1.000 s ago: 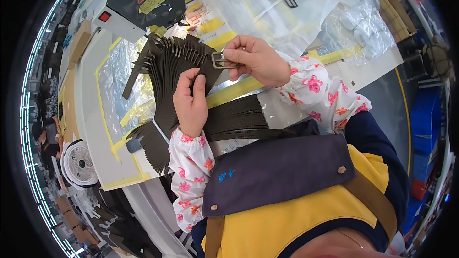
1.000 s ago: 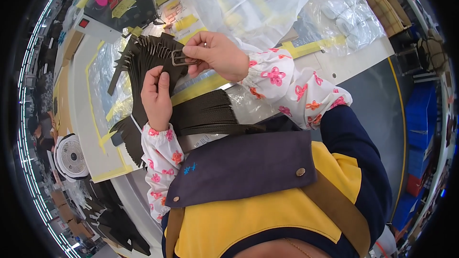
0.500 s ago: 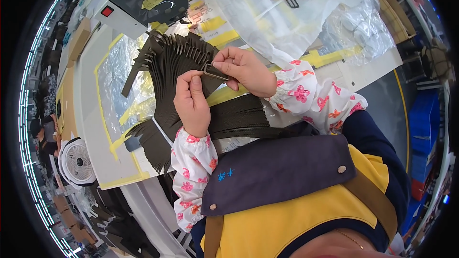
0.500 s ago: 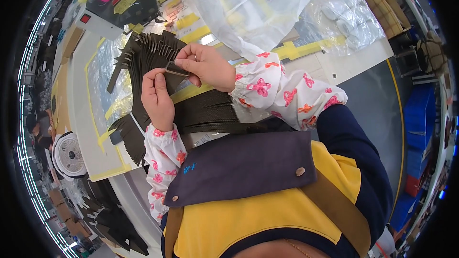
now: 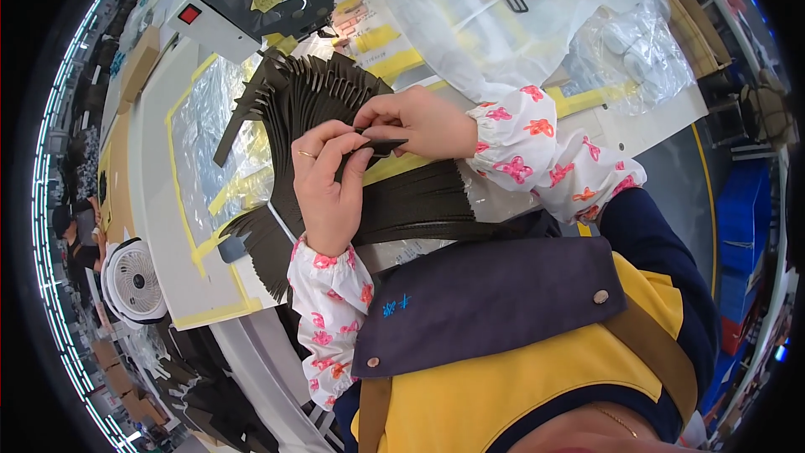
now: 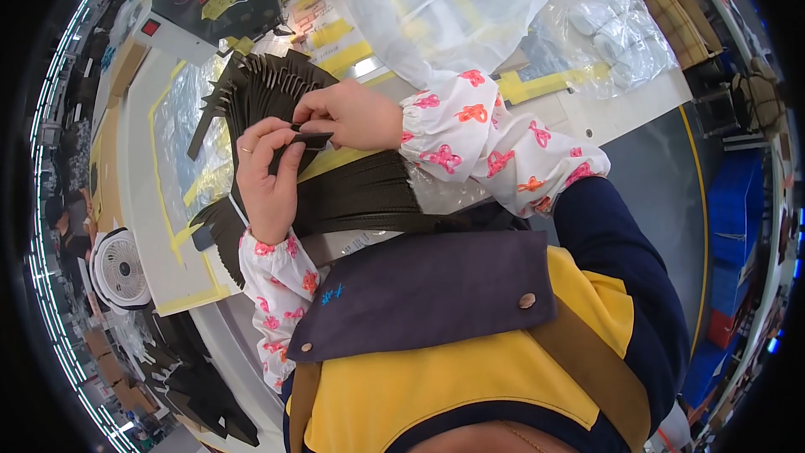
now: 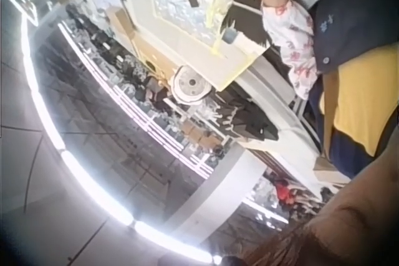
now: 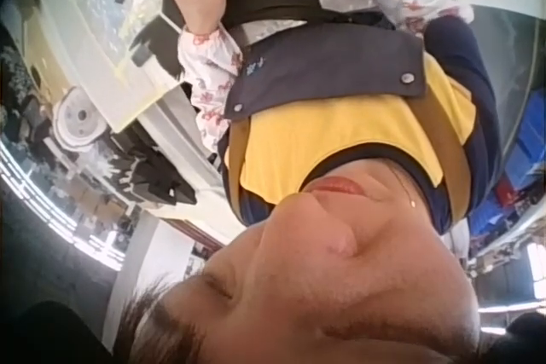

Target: Manually sliding metal buckles or adjusters onto leather straps at a factory workbench.

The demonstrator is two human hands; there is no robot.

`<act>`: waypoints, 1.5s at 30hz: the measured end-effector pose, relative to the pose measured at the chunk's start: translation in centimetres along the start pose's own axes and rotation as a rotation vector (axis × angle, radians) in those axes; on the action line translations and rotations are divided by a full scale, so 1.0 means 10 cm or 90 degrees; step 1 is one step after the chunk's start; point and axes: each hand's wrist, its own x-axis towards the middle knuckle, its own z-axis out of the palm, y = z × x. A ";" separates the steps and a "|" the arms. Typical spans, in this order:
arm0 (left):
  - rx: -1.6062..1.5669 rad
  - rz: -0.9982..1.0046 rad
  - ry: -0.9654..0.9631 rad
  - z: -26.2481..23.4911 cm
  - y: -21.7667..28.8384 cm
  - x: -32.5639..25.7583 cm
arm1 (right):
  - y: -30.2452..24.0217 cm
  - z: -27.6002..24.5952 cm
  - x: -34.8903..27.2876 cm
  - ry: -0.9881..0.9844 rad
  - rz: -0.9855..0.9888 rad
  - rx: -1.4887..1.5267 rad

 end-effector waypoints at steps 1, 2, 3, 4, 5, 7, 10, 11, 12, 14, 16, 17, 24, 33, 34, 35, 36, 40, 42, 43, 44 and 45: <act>-0.058 -0.029 -0.010 -0.01 0.00 -0.05 | 0.01 0.01 0.02 -0.023 -0.047 -0.105; -0.059 -0.028 -0.011 -0.01 0.01 -0.08 | 0.09 0.00 0.06 -0.022 -0.047 -0.104; -0.107 -0.143 -0.048 -0.02 0.03 -0.12 | 0.23 0.01 0.12 -0.021 -0.069 -0.160; -0.154 -0.260 -0.083 -0.04 0.02 -0.15 | 0.26 0.03 0.16 -0.023 -0.092 -0.216; -0.127 -0.234 -0.060 -0.05 -0.02 -0.17 | 0.27 0.05 0.16 -0.025 -0.093 -0.216; -0.128 -0.275 -0.071 -0.08 -0.11 -0.22 | 0.24 0.09 0.15 -0.070 0.088 0.029; -0.108 -0.307 -0.087 -0.09 -0.18 -0.24 | 0.24 0.15 0.15 -0.099 0.100 0.072; -0.086 -0.296 -0.106 -0.09 -0.19 -0.24 | 0.22 0.16 0.13 -0.101 0.100 0.072; -0.064 -0.284 -0.126 -0.09 -0.20 -0.23 | 0.16 0.16 0.11 -0.093 0.062 0.007; -0.077 -0.298 -0.125 -0.08 -0.16 -0.21 | 0.11 0.15 0.08 -0.082 0.025 -0.058; -0.091 -0.306 -0.127 -0.06 -0.15 -0.20 | 0.09 0.11 0.05 -0.123 -0.053 -0.134; -0.184 -0.351 -0.101 -0.04 -0.16 -0.20 | 0.12 0.09 0.04 -0.117 -0.053 -0.135; -0.213 -0.291 -0.290 0.05 -0.16 -0.07 | -0.08 -0.30 -0.12 -0.048 0.034 -0.017; 0.333 -0.089 -0.143 0.30 -0.33 0.14 | 0.56 -1.88 -0.05 0.452 -0.032 -0.733; 0.336 -0.093 -0.140 0.29 -0.33 0.14 | 0.61 -1.97 -0.07 0.492 0.035 -0.782; 0.352 -0.100 -0.120 0.28 -0.33 0.13 | 0.68 -2.04 -0.09 0.488 0.034 -0.780; 0.368 -0.107 -0.099 0.27 -0.33 0.13 | 0.76 -2.11 -0.09 0.500 0.070 -0.794; 0.277 -0.075 -0.219 0.34 -0.25 0.01 | 0.87 -2.30 -0.08 0.462 0.140 -0.850; 0.131 -0.157 -0.142 0.29 -0.11 0.03 | 0.90 -2.45 -0.04 0.460 0.136 -0.843; 0.124 -0.172 -0.105 0.25 -0.04 0.02 | 0.85 -2.45 -0.05 0.451 0.130 -0.843; 0.121 -0.168 -0.109 0.22 -0.04 0.00 | 0.81 -2.45 -0.08 0.455 0.136 -0.842; 0.067 -0.129 -0.157 0.21 -0.04 -0.02 | 0.75 -2.45 -0.14 0.465 0.131 -0.812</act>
